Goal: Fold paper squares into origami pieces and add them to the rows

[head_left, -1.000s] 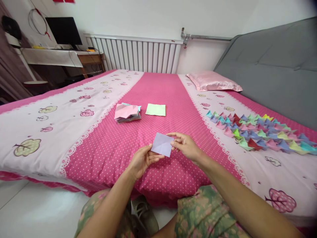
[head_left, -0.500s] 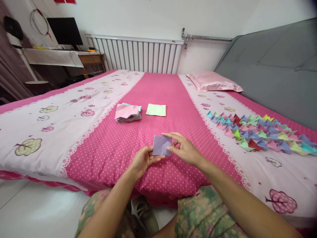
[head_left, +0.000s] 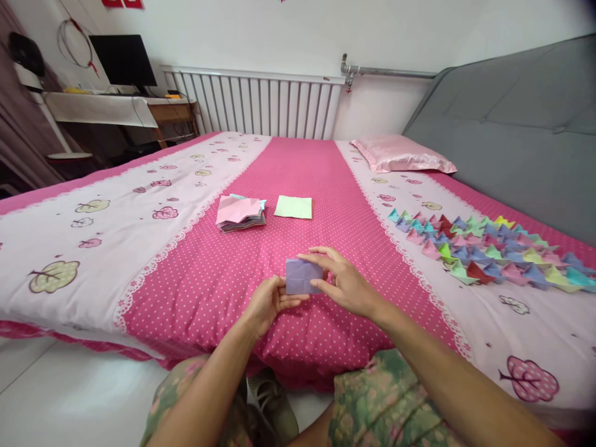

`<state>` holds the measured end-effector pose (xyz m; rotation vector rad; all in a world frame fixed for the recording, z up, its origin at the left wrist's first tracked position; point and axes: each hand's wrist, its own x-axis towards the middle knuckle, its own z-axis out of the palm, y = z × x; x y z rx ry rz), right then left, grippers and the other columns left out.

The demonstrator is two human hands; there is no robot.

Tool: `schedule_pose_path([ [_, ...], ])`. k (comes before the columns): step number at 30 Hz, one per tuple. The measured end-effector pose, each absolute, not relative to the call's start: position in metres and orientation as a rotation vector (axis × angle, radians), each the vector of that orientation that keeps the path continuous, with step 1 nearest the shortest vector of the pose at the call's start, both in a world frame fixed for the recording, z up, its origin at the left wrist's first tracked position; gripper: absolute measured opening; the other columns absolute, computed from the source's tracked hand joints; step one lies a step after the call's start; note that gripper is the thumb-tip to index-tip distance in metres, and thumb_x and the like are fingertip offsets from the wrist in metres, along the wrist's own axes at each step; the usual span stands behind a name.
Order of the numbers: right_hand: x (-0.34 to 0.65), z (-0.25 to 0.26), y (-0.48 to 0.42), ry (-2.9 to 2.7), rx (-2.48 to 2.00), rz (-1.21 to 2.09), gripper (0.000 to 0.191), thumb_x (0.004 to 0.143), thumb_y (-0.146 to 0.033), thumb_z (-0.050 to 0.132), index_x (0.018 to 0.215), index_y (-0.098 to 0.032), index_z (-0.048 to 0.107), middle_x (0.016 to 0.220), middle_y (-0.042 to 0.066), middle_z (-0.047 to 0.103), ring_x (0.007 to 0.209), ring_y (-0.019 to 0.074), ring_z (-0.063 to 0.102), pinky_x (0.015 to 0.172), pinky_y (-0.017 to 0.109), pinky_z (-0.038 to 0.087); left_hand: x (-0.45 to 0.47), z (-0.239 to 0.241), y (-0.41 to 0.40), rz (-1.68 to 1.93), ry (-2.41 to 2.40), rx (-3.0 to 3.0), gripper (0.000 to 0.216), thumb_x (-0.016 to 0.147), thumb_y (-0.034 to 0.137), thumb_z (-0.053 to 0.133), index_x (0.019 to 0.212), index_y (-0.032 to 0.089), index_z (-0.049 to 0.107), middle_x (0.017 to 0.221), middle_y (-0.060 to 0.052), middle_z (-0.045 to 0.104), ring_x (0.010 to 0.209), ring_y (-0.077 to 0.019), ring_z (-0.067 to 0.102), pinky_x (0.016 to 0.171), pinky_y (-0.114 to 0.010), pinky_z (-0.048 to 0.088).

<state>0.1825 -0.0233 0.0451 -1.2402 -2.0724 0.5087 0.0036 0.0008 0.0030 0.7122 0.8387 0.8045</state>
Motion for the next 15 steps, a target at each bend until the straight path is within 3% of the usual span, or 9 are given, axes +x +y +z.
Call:
schedule_pose_path([
  [11, 0.1811, 0.0458, -0.0258, -2.105, -1.187, 0.506, 0.055, 0.075, -0.010, 0.053, 0.123, -0.036, 0.044, 0.130, 0.004, 0.038, 0.108, 0.0214, 0.047, 0.088, 0.040, 0.044, 0.0048, -0.0001, -0.0020, 0.793, 0.732, 0.743, 0.020, 0.073, 0.010, 0.058, 0.092, 0.009, 0.065, 0.093, -0.012, 0.068, 0.079, -0.0155, 0.065, 0.065, -0.015, 0.051],
  [15, 0.1819, 0.0445, -0.0245, -2.109, -1.126, 0.486, 0.056, 0.072, -0.006, 0.053, 0.121, -0.033, 0.048, 0.131, 0.005, 0.037, 0.110, 0.0215, 0.046, 0.091, 0.041, 0.041, 0.0066, -0.0017, -0.0025, 0.839, 0.736, 0.773, 0.022, 0.069, 0.013, 0.064, 0.090, 0.007, 0.066, 0.090, -0.013, 0.068, 0.082, -0.0175, 0.065, 0.073, -0.020, 0.050],
])
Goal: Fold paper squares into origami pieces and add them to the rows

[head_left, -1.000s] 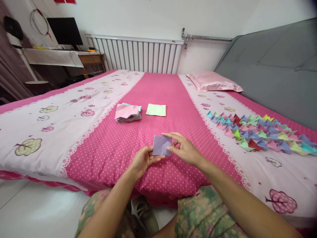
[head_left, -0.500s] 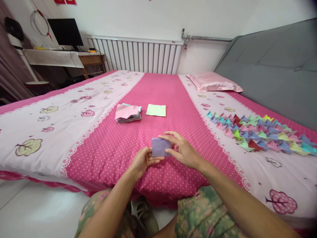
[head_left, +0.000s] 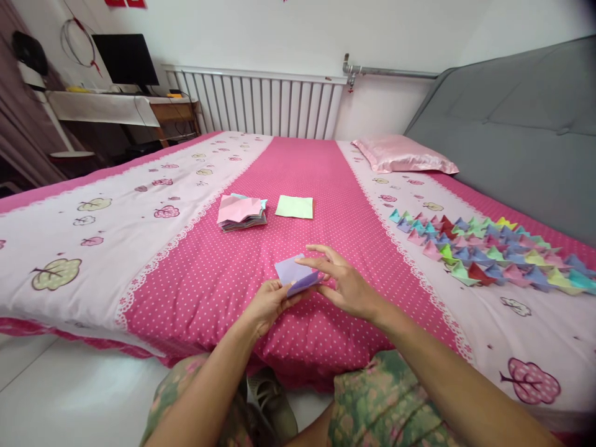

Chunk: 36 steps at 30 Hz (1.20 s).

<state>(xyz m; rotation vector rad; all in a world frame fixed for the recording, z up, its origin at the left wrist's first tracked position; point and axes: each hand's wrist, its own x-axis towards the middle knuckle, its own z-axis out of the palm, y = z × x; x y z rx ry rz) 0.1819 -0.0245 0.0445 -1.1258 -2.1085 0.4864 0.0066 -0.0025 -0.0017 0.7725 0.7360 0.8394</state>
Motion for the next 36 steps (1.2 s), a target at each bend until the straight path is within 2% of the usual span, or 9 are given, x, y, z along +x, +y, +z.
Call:
schedule_pose_path([
  [4, 0.182, 0.043, -0.024, -2.096, -1.093, 0.451, 0.043, 0.070, -0.005, 0.055, 0.105, -0.029, 0.061, 0.128, 0.005, 0.041, 0.104, 0.0193, 0.049, 0.089, 0.039, 0.042, 0.009, -0.001, -0.001, 1.029, 0.829, 0.781, 0.021, 0.069, 0.023, 0.066, 0.081, 0.006, 0.066, 0.073, -0.010, 0.070, 0.065, -0.0164, 0.064, 0.063, -0.023, 0.050],
  [9, 0.179, 0.038, -0.022, -2.032, -1.122, 0.455, 0.029, 0.068, -0.004, 0.057, 0.084, -0.025, 0.069, 0.121, 0.005, 0.047, 0.102, 0.0185, 0.049, 0.089, 0.037, 0.042, 0.009, 0.007, 0.001, 1.237, 0.763, 0.666, 0.018, 0.075, 0.022, 0.059, 0.089, 0.010, 0.063, 0.084, -0.008, 0.069, 0.072, -0.0153, 0.064, 0.067, -0.024, 0.052],
  [13, 0.180, 0.037, -0.020, -1.919, -1.138, 0.547, 0.024, 0.071, -0.007, 0.056, 0.082, -0.024, 0.070, 0.118, 0.006, 0.049, 0.099, 0.0176, 0.052, 0.085, 0.036, 0.044, 0.006, 0.011, 0.001, 1.213, 0.698, 0.552, 0.015, 0.080, 0.017, 0.052, 0.090, 0.011, 0.061, 0.089, -0.008, 0.068, 0.076, -0.0136, 0.064, 0.071, -0.022, 0.052],
  [16, 0.181, 0.038, -0.020, -1.860, -1.142, 0.627, 0.025, 0.071, -0.008, 0.053, 0.081, -0.024, 0.070, 0.118, 0.006, 0.050, 0.098, 0.0178, 0.054, 0.081, 0.035, 0.047, 0.005, 0.011, -0.001, 1.110, 0.648, 0.598, 0.016, 0.078, 0.014, 0.055, 0.091, 0.010, 0.061, 0.092, -0.009, 0.068, 0.078, -0.0146, 0.064, 0.072, -0.023, 0.052],
  [23, 0.182, 0.037, -0.018, -1.887, -1.136, 0.654, 0.034, 0.069, -0.002, 0.048, 0.085, -0.024, 0.069, 0.119, 0.007, 0.050, 0.109, 0.0208, 0.049, 0.076, 0.032, 0.048, 0.008, 0.009, -0.005, 1.108, 0.625, 0.639, 0.024, 0.074, 0.007, 0.058, 0.098, 0.012, 0.060, 0.102, -0.009, 0.065, 0.089, -0.0153, 0.062, 0.079, -0.021, 0.050],
  [29, 0.181, 0.036, -0.018, -1.969, -1.101, 0.583, 0.029, 0.069, -0.005, 0.057, 0.086, -0.026, 0.069, 0.119, 0.006, 0.051, 0.111, 0.0213, 0.048, 0.091, 0.038, 0.041, 0.009, 0.008, -0.006, 1.054, 0.597, 0.642, 0.024, 0.076, 0.009, 0.056, 0.100, 0.010, 0.059, 0.102, -0.011, 0.065, 0.089, -0.0162, 0.062, 0.081, -0.024, 0.050],
  [36, 0.181, 0.034, -0.017, -1.923, -1.160, 0.631, 0.017, 0.072, -0.020, 0.062, 0.086, -0.026, 0.070, 0.116, 0.007, 0.053, 0.103, 0.0204, 0.053, 0.081, 0.035, 0.046, 0.006, 0.011, -0.006, 0.950, 0.584, 0.626, 0.025, 0.081, 0.017, 0.050, 0.104, 0.009, 0.056, 0.103, -0.014, 0.064, 0.092, -0.0206, 0.062, 0.085, -0.031, 0.049],
])
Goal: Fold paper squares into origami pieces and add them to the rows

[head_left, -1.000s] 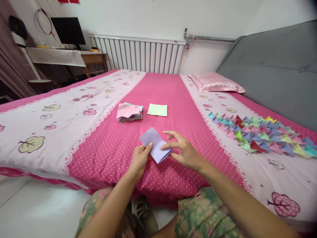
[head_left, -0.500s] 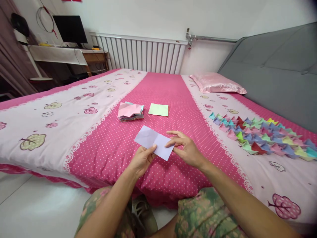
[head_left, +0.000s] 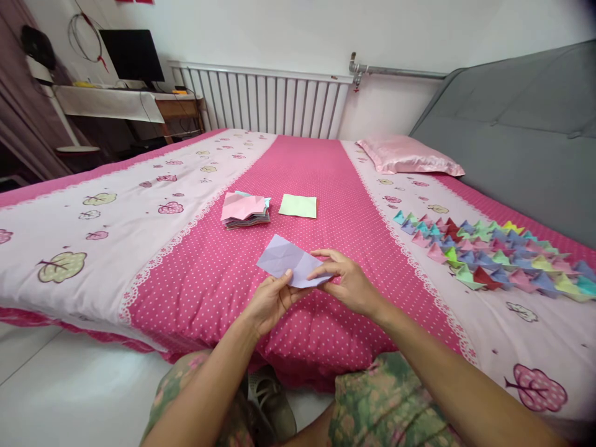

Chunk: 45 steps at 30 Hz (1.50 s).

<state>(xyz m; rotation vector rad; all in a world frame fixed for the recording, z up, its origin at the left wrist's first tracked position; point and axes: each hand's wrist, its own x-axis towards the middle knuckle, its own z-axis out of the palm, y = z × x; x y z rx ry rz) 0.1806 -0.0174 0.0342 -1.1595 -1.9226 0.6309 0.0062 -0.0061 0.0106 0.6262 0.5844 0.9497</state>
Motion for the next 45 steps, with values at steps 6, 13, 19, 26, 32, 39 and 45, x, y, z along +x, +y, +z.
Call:
schedule_pose_path([
  [6, 0.175, 0.037, -0.019, -1.793, -1.222, 0.728, 0.019, 0.076, -0.033, 0.058, 0.088, -0.024, 0.070, 0.100, 0.006, 0.062, 0.092, 0.0192, 0.058, 0.074, 0.032, 0.048, 0.005, 0.011, -0.009, 0.909, 0.487, 0.709, 0.030, 0.075, 0.019, 0.059, 0.104, 0.011, 0.059, 0.107, -0.013, 0.063, 0.100, -0.0231, 0.058, 0.092, -0.035, 0.043],
  [13, 0.169, 0.037, -0.024, -1.752, -1.243, 0.767, 0.023, 0.078, -0.035, 0.054, 0.079, -0.019, 0.070, 0.089, 0.006, 0.064, 0.083, 0.0178, 0.060, 0.069, 0.028, 0.046, 0.012, 0.002, -0.010, 0.969, 0.584, 0.825, 0.023, 0.071, 0.021, 0.064, 0.091, 0.010, 0.065, 0.103, -0.013, 0.065, 0.094, -0.0213, 0.061, 0.084, -0.029, 0.047],
  [19, 0.167, 0.030, -0.023, -1.586, -1.429, 0.629, 0.022, 0.069, -0.039, 0.062, 0.069, -0.017, 0.057, 0.062, 0.000, 0.059, 0.058, 0.0136, 0.054, 0.054, 0.025, 0.042, 0.014, 0.002, -0.010, 0.980, 0.612, 0.802, 0.023, 0.072, 0.021, 0.063, 0.093, 0.010, 0.065, 0.102, -0.012, 0.065, 0.091, -0.0201, 0.062, 0.079, -0.025, 0.049],
  [26, 0.164, 0.031, -0.022, -1.319, -1.366, 0.964, 0.031, 0.062, -0.031, 0.068, 0.085, -0.014, 0.055, 0.067, 0.002, 0.062, 0.057, 0.0122, 0.057, 0.054, 0.024, 0.044, 0.013, 0.002, -0.006, 1.034, 0.669, 0.737, 0.017, 0.070, 0.018, 0.065, 0.085, 0.009, 0.065, 0.091, -0.010, 0.069, 0.078, -0.0159, 0.066, 0.067, -0.019, 0.052],
  [32, 0.164, 0.034, -0.022, -1.176, -1.324, 1.178, 0.022, 0.062, -0.026, 0.068, 0.078, -0.010, 0.063, 0.063, 0.003, 0.064, 0.055, 0.0108, 0.060, 0.053, 0.022, 0.046, 0.011, 0.002, -0.001, 1.054, 0.783, 0.661, 0.015, 0.068, 0.020, 0.067, 0.078, 0.009, 0.066, 0.073, -0.007, 0.070, 0.065, -0.0107, 0.065, 0.059, -0.013, 0.051],
  [39, 0.165, 0.038, -0.020, -0.992, -1.345, 1.289, 0.021, 0.066, -0.010, 0.065, 0.087, -0.010, 0.064, 0.063, 0.004, 0.068, 0.057, 0.0114, 0.065, 0.054, 0.019, 0.052, 0.006, -0.002, 0.003, 1.077, 0.848, 0.669, 0.021, 0.061, 0.026, 0.073, 0.070, 0.009, 0.065, 0.062, -0.005, 0.067, 0.053, -0.0074, 0.060, 0.050, -0.012, 0.047],
  [45, 0.169, 0.041, -0.019, -0.955, -1.332, 1.328, 0.022, 0.068, -0.005, 0.062, 0.088, -0.011, 0.065, 0.070, 0.005, 0.070, 0.062, 0.0133, 0.067, 0.060, 0.020, 0.055, 0.004, 0.001, 0.001, 1.073, 0.867, 0.785, 0.028, 0.066, 0.032, 0.068, 0.053, 0.011, 0.055, 0.044, 0.002, 0.054, 0.036, -0.0022, 0.046, 0.037, -0.011, 0.036],
])
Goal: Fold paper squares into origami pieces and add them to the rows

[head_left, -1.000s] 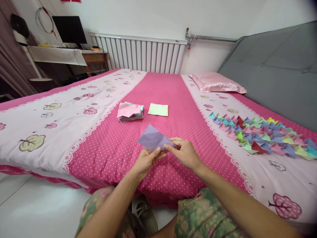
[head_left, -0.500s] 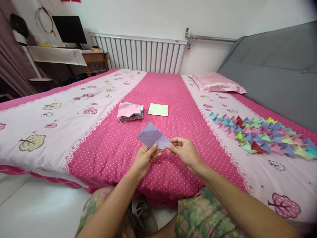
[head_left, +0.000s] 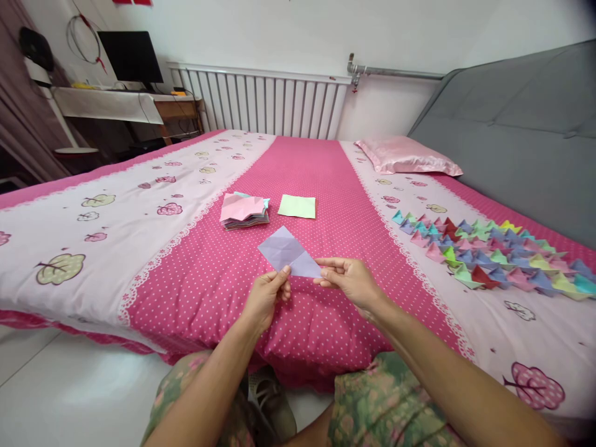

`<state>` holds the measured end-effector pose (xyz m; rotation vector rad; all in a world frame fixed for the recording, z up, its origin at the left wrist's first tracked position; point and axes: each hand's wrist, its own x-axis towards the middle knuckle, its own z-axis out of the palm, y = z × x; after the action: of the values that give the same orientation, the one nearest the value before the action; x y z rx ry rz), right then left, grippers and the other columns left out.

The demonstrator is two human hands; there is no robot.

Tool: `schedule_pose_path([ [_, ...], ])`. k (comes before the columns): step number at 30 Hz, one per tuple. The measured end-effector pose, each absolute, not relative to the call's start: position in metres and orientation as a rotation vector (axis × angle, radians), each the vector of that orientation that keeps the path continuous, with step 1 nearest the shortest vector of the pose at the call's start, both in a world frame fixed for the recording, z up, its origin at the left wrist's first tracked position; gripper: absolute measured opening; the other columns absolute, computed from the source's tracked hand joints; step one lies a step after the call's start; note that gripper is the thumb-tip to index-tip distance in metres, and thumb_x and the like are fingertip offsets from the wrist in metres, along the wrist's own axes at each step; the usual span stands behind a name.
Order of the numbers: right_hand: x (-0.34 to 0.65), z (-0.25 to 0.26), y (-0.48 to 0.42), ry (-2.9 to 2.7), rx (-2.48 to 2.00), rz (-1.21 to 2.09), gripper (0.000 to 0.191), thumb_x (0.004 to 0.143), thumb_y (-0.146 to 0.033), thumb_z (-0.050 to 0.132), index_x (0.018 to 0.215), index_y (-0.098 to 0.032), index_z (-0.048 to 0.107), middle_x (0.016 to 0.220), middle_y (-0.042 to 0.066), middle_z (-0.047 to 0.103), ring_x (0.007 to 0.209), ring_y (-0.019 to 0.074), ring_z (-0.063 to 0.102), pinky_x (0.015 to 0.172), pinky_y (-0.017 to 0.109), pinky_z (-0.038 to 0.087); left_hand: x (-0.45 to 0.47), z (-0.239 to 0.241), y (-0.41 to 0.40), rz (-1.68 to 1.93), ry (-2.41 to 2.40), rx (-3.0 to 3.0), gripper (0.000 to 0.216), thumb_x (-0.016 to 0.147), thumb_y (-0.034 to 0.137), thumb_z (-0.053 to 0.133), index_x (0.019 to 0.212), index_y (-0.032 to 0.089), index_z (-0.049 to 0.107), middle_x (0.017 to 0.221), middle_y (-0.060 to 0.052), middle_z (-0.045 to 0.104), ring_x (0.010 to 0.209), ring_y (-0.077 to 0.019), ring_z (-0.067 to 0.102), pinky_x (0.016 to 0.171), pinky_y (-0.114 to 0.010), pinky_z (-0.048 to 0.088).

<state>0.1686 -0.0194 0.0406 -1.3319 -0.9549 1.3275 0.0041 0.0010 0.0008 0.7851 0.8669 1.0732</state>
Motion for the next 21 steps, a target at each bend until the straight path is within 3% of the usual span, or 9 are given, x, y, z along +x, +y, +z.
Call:
schedule_pose_path([
  [3, 0.170, 0.038, -0.018, -0.970, -1.313, 1.337, 0.024, 0.069, -0.002, 0.059, 0.090, -0.012, 0.065, 0.076, 0.006, 0.070, 0.065, 0.0129, 0.067, 0.066, 0.023, 0.055, 0.003, 0.003, 0.001, 1.042, 0.858, 0.776, 0.028, 0.070, 0.030, 0.064, 0.053, 0.011, 0.052, 0.043, 0.001, 0.055, 0.034, -0.0034, 0.047, 0.035, -0.011, 0.036],
  [6, 0.169, 0.036, -0.017, -1.007, -1.313, 1.337, 0.025, 0.070, 0.000, 0.054, 0.090, -0.012, 0.064, 0.079, 0.006, 0.069, 0.065, 0.0118, 0.066, 0.069, 0.025, 0.054, 0.001, 0.005, 0.002, 1.026, 0.841, 0.655, 0.015, 0.073, 0.021, 0.061, 0.065, 0.011, 0.055, 0.056, -0.003, 0.064, 0.043, -0.0066, 0.057, 0.040, -0.012, 0.043],
  [9, 0.168, 0.034, -0.016, -1.064, -1.309, 1.313, 0.025, 0.071, 0.000, 0.051, 0.088, -0.012, 0.063, 0.080, 0.005, 0.069, 0.068, 0.0121, 0.066, 0.072, 0.028, 0.053, 0.000, 0.009, 0.002, 1.022, 0.760, 0.528, 0.005, 0.075, 0.012, 0.057, 0.070, 0.011, 0.055, 0.074, -0.009, 0.069, 0.061, -0.0105, 0.065, 0.049, -0.012, 0.048],
  [14, 0.173, 0.031, -0.016, -1.283, -1.364, 1.117, 0.023, 0.072, -0.009, 0.053, 0.093, -0.015, 0.062, 0.092, 0.008, 0.066, 0.082, 0.0168, 0.063, 0.080, 0.037, 0.049, -0.004, 0.019, -0.003, 0.980, 0.481, 0.451, 0.015, 0.071, 0.013, 0.049, 0.079, 0.008, 0.061, 0.100, -0.015, 0.065, 0.096, -0.0190, 0.060, 0.070, -0.015, 0.051],
  [18, 0.178, 0.033, -0.017, -1.416, -1.456, 0.865, 0.045, 0.068, -0.015, 0.062, 0.112, -0.020, 0.054, 0.115, 0.010, 0.056, 0.105, 0.0214, 0.053, 0.085, 0.038, 0.046, -0.005, 0.021, -0.004, 1.000, 0.451, 0.545, 0.038, 0.073, 0.025, 0.047, 0.102, 0.004, 0.061, 0.105, -0.015, 0.063, 0.094, -0.0201, 0.060, 0.072, -0.020, 0.051],
  [21, 0.178, 0.038, -0.019, -1.466, -1.410, 0.886, 0.064, 0.067, -0.016, 0.063, 0.126, -0.022, 0.040, 0.113, 0.012, 0.056, 0.092, 0.0194, 0.059, 0.075, 0.034, 0.051, -0.001, 0.017, -0.002, 1.117, 0.573, 0.657, 0.035, 0.077, 0.028, 0.050, 0.101, 0.007, 0.063, 0.101, -0.013, 0.065, 0.085, -0.0159, 0.062, 0.072, -0.020, 0.050],
])
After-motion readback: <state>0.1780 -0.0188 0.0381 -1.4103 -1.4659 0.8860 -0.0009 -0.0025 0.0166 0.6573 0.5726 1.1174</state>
